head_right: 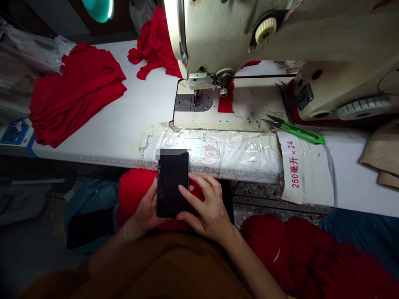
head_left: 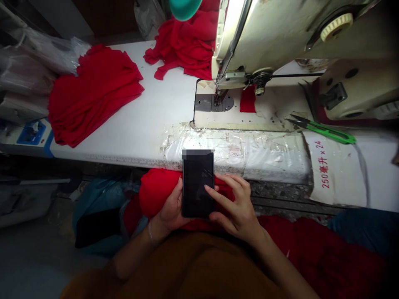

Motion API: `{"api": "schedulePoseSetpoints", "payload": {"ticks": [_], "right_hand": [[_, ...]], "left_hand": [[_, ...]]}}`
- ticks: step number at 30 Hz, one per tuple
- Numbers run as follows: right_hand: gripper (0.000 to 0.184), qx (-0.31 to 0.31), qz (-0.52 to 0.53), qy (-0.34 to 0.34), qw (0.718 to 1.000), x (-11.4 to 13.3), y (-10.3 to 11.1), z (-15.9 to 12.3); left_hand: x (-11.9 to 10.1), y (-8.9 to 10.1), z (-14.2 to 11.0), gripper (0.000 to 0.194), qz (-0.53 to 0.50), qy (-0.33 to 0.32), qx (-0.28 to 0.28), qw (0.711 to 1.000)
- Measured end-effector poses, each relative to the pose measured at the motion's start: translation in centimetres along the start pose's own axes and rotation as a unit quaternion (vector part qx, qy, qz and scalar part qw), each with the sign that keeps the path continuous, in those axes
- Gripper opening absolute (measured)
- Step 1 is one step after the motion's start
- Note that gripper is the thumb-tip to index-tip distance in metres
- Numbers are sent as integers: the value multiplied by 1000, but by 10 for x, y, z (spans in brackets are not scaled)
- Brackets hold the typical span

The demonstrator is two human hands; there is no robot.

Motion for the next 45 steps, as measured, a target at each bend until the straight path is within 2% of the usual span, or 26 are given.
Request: {"api": "schedulePoseSetpoints", "payload": {"ticks": [6, 12, 20, 24, 28, 33, 39, 45], "right_hand": [[37, -5, 73, 28, 997, 6, 2, -4], [32, 6, 117, 44, 992, 14, -1, -10], [29, 9, 115, 48, 992, 16, -4, -12], [27, 3, 132, 49, 990, 20, -1, -10], [36, -11, 174, 22, 985, 18, 2, -10], [45, -27, 116, -3, 993, 11, 6, -9], [46, -22, 65, -5, 998, 9, 5, -6], [44, -16, 50, -1, 999, 9, 3, -4]], "left_hand": [[1, 4, 0, 71, -11, 5, -5, 1000], [3, 17, -3, 68, -10, 10, -48, 999], [1, 7, -1, 71, -15, 2, -18, 1000], [0, 9, -1, 68, -16, -4, -25, 1000], [-1, 10, -2, 69, -16, -10, -38, 999], [2, 6, -2, 72, -14, 8, -24, 1000], [1, 13, -2, 68, -11, -4, -15, 1000], [0, 17, -1, 68, -9, -14, -41, 999]]}}
Point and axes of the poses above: each hand's wrist, its own z-axis towards the middle knuckle, its own y-axis out of the back of the hand, x = y × z, the point moved 9 cm from there along z, towards the middle knuckle, and after that the axes turned 8 degrees about y, right-handed, at the moved point
